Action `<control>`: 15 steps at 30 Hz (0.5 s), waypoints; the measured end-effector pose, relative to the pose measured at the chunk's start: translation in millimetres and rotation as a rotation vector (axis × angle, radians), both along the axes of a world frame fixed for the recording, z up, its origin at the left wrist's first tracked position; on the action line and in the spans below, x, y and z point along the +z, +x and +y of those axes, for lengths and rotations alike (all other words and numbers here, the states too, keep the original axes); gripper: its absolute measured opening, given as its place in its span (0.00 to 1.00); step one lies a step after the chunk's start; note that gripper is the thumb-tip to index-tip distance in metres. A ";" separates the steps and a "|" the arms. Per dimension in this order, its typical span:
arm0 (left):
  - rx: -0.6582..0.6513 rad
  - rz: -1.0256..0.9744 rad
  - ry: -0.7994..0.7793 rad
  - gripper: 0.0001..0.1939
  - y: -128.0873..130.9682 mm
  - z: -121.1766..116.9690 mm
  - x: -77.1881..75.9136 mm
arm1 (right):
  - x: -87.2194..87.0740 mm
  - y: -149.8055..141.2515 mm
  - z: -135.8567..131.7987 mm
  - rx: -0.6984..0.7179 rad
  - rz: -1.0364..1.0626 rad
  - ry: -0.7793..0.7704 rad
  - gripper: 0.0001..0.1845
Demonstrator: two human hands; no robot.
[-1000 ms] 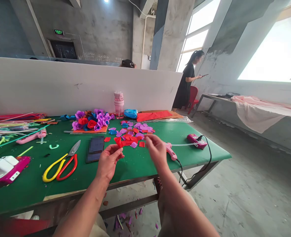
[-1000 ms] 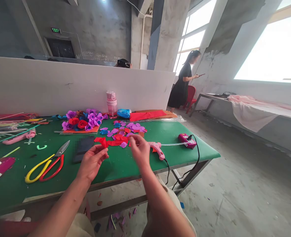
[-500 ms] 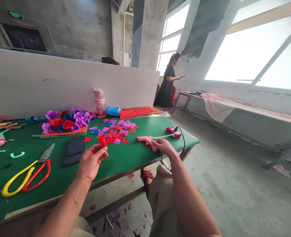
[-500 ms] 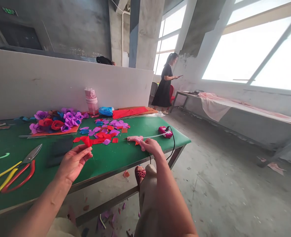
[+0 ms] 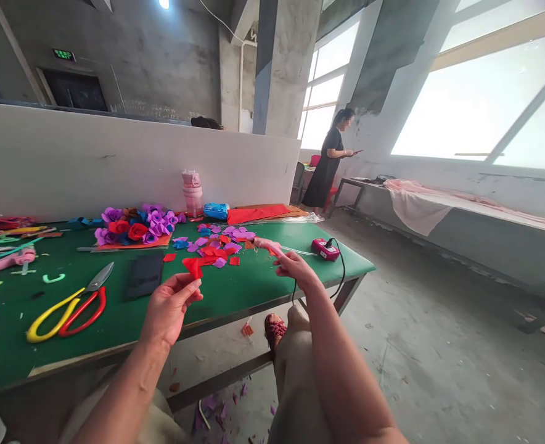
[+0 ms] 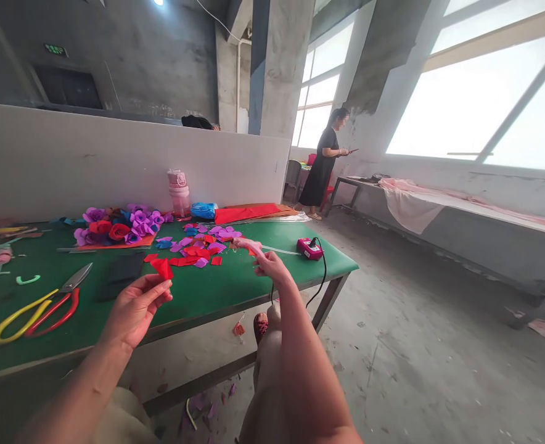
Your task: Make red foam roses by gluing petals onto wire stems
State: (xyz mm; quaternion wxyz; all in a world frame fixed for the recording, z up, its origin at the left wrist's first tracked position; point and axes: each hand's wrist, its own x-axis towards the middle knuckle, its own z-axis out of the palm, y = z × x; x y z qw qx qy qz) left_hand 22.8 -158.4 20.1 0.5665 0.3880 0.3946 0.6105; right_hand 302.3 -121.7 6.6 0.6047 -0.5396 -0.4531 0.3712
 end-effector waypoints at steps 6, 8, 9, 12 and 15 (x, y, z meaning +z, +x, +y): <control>0.035 -0.020 0.024 0.15 6.3 -22.4 6.3 | 29.9 -34.8 -3.4 0.360 0.457 -0.049 0.15; 0.049 -0.026 0.029 0.15 7.7 -28.3 11.8 | 34.8 -50.0 -13.1 0.477 0.518 -0.042 0.19; 0.050 -0.029 0.026 0.15 7.5 -31.2 14.3 | 35.6 -57.8 -19.4 0.490 0.524 -0.028 0.19; 0.043 -0.018 0.031 0.16 2.9 -37.5 19.0 | 32.6 -79.2 -40.6 0.461 0.472 0.028 0.20; 0.041 -0.001 0.043 0.15 -4.8 -36.0 16.2 | 26.9 -94.4 -59.5 0.508 0.407 0.098 0.23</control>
